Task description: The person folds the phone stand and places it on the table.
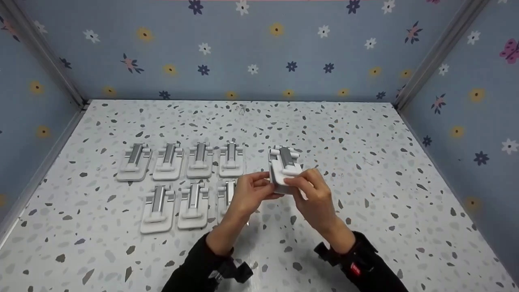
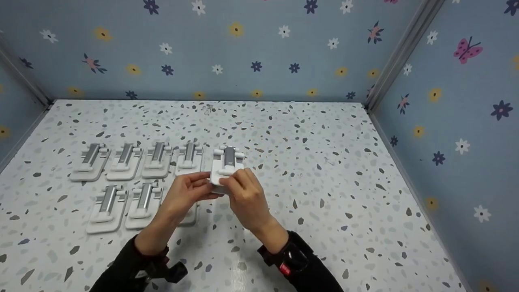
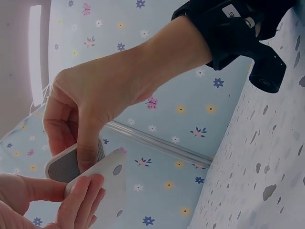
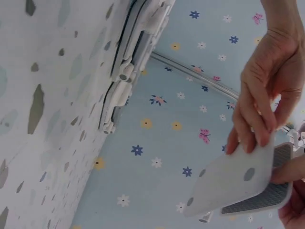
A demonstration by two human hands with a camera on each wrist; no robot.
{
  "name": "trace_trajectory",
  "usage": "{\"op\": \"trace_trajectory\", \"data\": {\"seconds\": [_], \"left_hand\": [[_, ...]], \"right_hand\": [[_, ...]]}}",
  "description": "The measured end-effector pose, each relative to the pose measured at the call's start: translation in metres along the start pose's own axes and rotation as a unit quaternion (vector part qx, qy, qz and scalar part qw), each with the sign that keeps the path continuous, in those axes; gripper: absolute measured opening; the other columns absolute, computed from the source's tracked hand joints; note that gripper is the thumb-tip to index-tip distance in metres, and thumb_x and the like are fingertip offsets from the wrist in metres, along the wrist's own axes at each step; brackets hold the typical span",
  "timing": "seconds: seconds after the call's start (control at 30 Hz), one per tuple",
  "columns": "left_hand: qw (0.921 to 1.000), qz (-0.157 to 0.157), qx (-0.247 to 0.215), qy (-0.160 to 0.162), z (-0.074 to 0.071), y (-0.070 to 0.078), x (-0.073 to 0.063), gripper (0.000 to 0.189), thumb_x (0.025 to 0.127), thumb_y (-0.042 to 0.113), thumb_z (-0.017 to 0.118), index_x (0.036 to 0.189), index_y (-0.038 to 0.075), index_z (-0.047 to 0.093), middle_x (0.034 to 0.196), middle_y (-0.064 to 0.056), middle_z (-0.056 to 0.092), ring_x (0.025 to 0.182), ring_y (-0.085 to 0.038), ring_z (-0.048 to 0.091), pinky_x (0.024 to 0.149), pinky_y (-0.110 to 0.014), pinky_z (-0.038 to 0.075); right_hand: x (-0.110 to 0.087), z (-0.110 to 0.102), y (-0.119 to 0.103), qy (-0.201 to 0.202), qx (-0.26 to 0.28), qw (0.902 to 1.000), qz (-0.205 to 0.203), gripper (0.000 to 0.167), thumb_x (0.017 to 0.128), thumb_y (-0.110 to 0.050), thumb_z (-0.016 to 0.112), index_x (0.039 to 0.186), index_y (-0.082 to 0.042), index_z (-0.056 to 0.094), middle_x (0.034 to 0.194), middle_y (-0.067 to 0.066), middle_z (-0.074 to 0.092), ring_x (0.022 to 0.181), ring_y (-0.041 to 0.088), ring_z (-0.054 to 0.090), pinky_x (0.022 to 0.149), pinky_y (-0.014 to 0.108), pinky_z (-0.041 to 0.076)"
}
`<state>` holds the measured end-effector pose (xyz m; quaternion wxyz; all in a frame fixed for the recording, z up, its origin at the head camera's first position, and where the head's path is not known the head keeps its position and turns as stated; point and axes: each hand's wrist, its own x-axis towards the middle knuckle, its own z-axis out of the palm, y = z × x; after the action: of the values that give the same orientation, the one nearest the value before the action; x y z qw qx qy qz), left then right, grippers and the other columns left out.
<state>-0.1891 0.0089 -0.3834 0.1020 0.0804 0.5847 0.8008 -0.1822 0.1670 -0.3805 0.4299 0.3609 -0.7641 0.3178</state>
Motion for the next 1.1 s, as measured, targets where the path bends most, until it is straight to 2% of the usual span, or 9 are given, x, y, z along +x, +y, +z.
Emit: {"op": "trace_trajectory", "data": {"seconds": [0.07,0.17,0.33,0.4,0.63,0.83,0.9,0.97,1.1], "left_hand": [[1.0,-0.001,-0.001,0.002,-0.001,0.001,0.0,0.037,0.08,-0.009,0.049,0.115,-0.02,0.044,0.085,-0.023,0.062,0.077,-0.029,0.064,0.07,-0.034,0.054],[1.0,-0.003,-0.005,0.001,-0.001,0.003,-0.001,0.037,0.081,-0.009,0.049,0.116,-0.019,0.044,0.09,-0.025,0.061,0.08,-0.029,0.063,0.071,-0.034,0.054],[0.9999,-0.006,-0.011,0.006,0.0,0.007,-0.003,0.039,0.081,-0.007,0.052,0.117,-0.019,0.042,0.098,-0.029,0.059,0.083,-0.03,0.063,0.072,-0.034,0.054],[0.9999,-0.005,-0.012,0.007,0.0,0.008,-0.004,0.039,0.081,-0.007,0.052,0.117,-0.019,0.042,0.098,-0.029,0.059,0.082,-0.03,0.063,0.073,-0.034,0.054],[0.9999,0.008,-0.013,0.004,0.0,0.01,-0.005,0.037,0.081,-0.008,0.051,0.116,-0.018,0.044,0.097,-0.029,0.059,0.081,-0.03,0.063,0.072,-0.034,0.054],[0.9998,0.011,-0.019,-0.001,0.0,0.012,-0.006,0.037,0.082,-0.009,0.051,0.117,-0.019,0.043,0.098,-0.029,0.058,0.082,-0.029,0.063,0.072,-0.035,0.054],[0.9997,0.014,-0.021,-0.004,0.0,0.012,-0.007,0.037,0.082,-0.009,0.052,0.117,-0.019,0.042,0.097,-0.029,0.058,0.082,-0.028,0.063,0.072,-0.035,0.054],[0.9996,0.017,-0.024,-0.005,0.0,0.013,-0.007,0.037,0.082,-0.009,0.053,0.116,-0.019,0.043,0.097,-0.029,0.059,0.082,-0.028,0.063,0.072,-0.035,0.054],[0.9994,0.023,-0.025,-0.004,0.0,0.013,-0.008,0.037,0.082,-0.009,0.053,0.115,-0.02,0.043,0.095,-0.028,0.059,0.081,-0.028,0.063,0.072,-0.036,0.054]], "right_hand": [[0.003,-0.007,-0.002,-0.027,0.033,0.9983,0.039,0.026,0.065,0.008,0.073,0.085,-0.006,0.065,0.081,0.004,0.053,0.074,0.017,0.05,0.063,0.02,0.045],[0.009,-0.017,-0.002,-0.034,0.099,0.9892,0.103,0.028,0.063,0.002,0.077,0.088,-0.004,0.065,0.084,0.005,0.057,0.074,0.018,0.051,0.065,0.019,0.045],[0.021,-0.027,0.003,0.006,0.197,0.9591,0.204,0.022,0.071,0.008,0.068,0.092,0.004,0.062,0.086,0.014,0.06,0.078,0.022,0.055,0.068,0.025,0.048],[0.023,-0.028,0.008,0.019,0.223,0.9426,0.248,0.019,0.076,0.008,0.064,0.094,0.007,0.06,0.089,0.017,0.059,0.082,0.022,0.055,0.069,0.026,0.049],[0.024,-0.021,0.024,0.014,0.289,0.8719,0.395,0.027,0.084,-0.001,0.058,0.107,0.012,0.051,0.1,0.018,0.055,0.093,0.025,0.053,0.07,0.026,0.05],[0.021,-0.016,0.033,-0.068,0.31,0.8262,0.466,0.036,0.088,-0.004,0.051,0.121,0.01,0.042,0.116,0.02,0.05,0.102,0.027,0.05,0.074,0.026,0.05],[0.02,-0.016,0.035,-0.101,0.331,0.8057,0.48,0.04,0.09,-0.006,0.049,0.124,0.011,0.039,0.12,0.022,0.047,0.102,0.023,0.05,0.078,0.026,0.049],[0.019,-0.016,0.037,-0.126,0.37,0.7784,0.491,0.043,0.091,-0.009,0.046,0.127,0.012,0.034,0.123,0.023,0.044,0.104,0.021,0.05,0.082,0.026,0.048],[0.018,-0.017,0.038,-0.159,0.474,0.7096,0.497,0.05,0.094,-0.014,0.042,0.129,0.017,0.024,0.12,0.02,0.047,0.104,0.019,0.052,0.087,0.03,0.047]]}}
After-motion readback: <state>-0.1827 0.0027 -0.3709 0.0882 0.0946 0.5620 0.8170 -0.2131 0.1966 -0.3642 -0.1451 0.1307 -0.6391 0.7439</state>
